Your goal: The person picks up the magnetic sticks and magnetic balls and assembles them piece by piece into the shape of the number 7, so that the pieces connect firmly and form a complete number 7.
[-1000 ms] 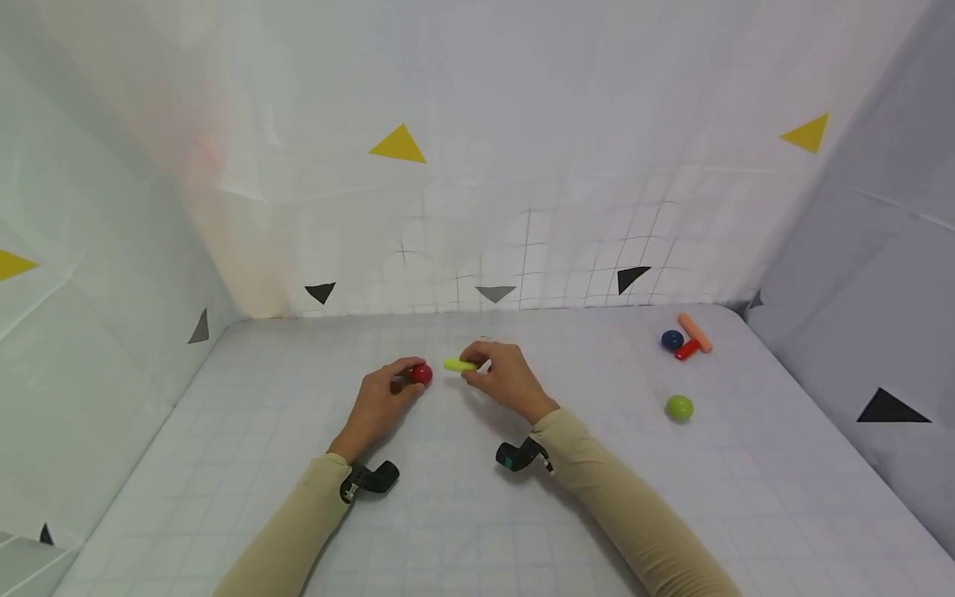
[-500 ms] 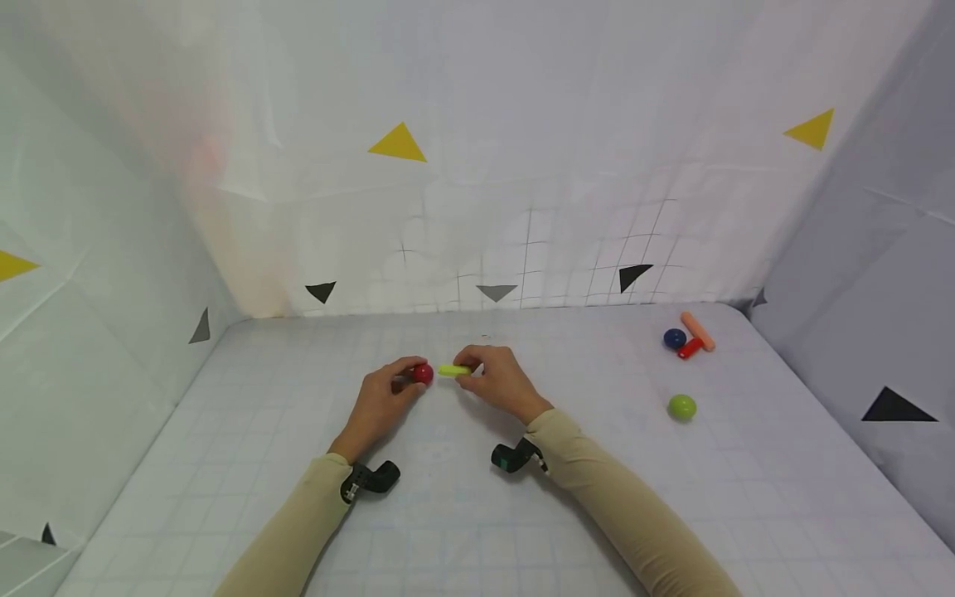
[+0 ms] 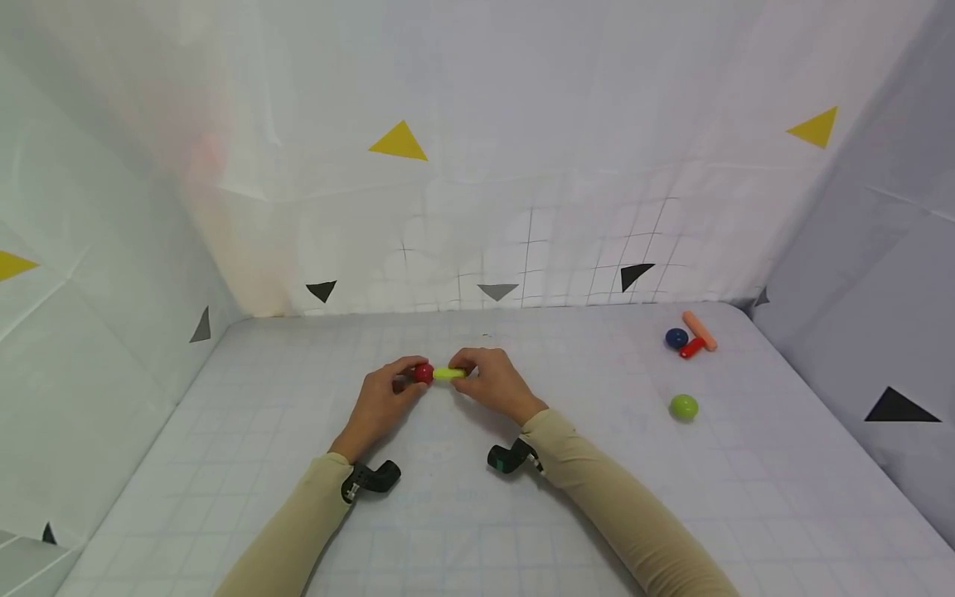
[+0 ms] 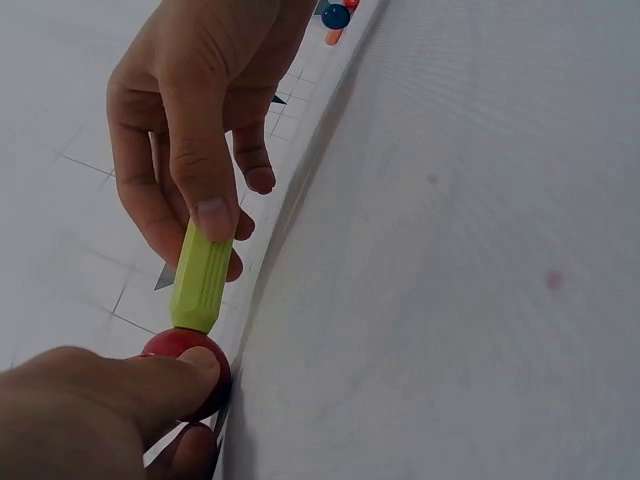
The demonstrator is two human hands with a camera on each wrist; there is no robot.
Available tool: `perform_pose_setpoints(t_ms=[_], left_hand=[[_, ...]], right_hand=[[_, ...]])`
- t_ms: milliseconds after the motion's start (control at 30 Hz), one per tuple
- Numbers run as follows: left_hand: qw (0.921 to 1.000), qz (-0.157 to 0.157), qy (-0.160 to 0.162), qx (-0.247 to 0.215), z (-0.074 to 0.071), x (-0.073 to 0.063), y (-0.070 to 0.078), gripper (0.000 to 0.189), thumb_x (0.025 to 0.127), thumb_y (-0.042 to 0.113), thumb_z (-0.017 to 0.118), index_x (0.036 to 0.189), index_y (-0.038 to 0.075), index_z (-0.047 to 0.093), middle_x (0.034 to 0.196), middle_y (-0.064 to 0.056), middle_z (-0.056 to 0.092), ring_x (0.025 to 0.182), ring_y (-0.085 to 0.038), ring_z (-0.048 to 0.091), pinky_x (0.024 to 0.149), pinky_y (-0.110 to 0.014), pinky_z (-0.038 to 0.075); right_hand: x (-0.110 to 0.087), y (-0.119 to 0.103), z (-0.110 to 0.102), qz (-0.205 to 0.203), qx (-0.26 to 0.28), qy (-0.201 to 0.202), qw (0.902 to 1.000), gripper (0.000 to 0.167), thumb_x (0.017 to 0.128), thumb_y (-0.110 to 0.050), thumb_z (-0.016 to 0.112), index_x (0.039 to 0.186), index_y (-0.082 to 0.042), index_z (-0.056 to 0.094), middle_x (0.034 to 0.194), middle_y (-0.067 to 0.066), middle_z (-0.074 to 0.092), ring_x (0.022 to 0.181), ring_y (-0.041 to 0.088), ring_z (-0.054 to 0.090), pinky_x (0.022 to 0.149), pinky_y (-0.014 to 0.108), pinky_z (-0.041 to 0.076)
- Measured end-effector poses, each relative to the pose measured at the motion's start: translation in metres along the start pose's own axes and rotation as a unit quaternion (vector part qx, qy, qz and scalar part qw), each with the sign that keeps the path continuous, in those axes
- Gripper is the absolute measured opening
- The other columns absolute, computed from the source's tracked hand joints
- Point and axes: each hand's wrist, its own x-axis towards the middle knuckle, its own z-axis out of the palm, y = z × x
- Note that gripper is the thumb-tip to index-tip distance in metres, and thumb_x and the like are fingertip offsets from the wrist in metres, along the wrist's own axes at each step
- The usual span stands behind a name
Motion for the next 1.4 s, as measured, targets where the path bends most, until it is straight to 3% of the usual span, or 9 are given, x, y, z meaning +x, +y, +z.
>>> perform_pose_setpoints(t_ms=[233, 467, 667, 1200, 1400], left_hand=[[0.9998, -0.018, 0.001, 0.003, 0.001, 0.0, 0.002, 0.039, 0.097, 0.012, 0.077, 0.135, 0.015, 0.069, 0.111, -0.003, 0.071, 0.092, -0.019, 0.063, 0.082, -0.037, 0.052], [0.9996, -0.004, -0.002, 0.029, 0.002, 0.005, 0.009, 0.041, 0.097, 0.011, 0.076, 0.137, 0.008, 0.067, 0.111, -0.006, 0.073, 0.088, -0.019, 0.061, 0.078, -0.036, 0.051], [0.9987, -0.011, -0.003, 0.049, 0.004, 0.011, 0.014, 0.042, 0.097, 0.012, 0.076, 0.138, 0.007, 0.067, 0.112, -0.008, 0.073, 0.091, -0.021, 0.058, 0.082, -0.038, 0.048], [0.9988, 0.02, 0.007, 0.043, 0.007, 0.011, 0.003, 0.043, 0.096, 0.013, 0.078, 0.137, 0.009, 0.069, 0.117, -0.008, 0.073, 0.091, -0.022, 0.057, 0.082, -0.04, 0.048], [0.9992, 0.007, 0.008, 0.037, 0.008, 0.009, 0.004, 0.043, 0.096, 0.014, 0.078, 0.138, 0.01, 0.069, 0.113, -0.005, 0.073, 0.092, -0.022, 0.057, 0.081, -0.04, 0.048]], right_hand=[[0.0, 0.001, -0.001, 0.012, -0.01, 0.0, 0.9999, 0.018, 0.089, -0.002, 0.08, 0.107, -0.007, 0.077, 0.1, 0.002, 0.075, 0.091, 0.02, 0.068, 0.076, 0.037, 0.055], [0.002, 0.004, -0.002, 0.015, -0.019, 0.014, 0.9996, 0.018, 0.091, -0.002, 0.079, 0.107, -0.008, 0.077, 0.102, 0.0, 0.075, 0.09, 0.018, 0.068, 0.075, 0.034, 0.056], [0.003, 0.007, -0.003, 0.01, -0.015, 0.025, 0.9995, 0.018, 0.091, -0.001, 0.078, 0.108, -0.007, 0.077, 0.103, 0.002, 0.075, 0.09, 0.02, 0.068, 0.075, 0.037, 0.056], [0.001, 0.009, -0.006, 0.011, -0.013, 0.022, 0.9996, 0.02, 0.091, -0.001, 0.078, 0.111, -0.007, 0.076, 0.108, 0.003, 0.075, 0.091, 0.019, 0.068, 0.075, 0.033, 0.057], [-0.002, 0.003, -0.02, 0.029, -0.014, 0.002, 0.9995, 0.024, 0.093, -0.004, 0.076, 0.117, -0.003, 0.074, 0.113, 0.007, 0.074, 0.095, 0.021, 0.068, 0.079, 0.036, 0.058]])
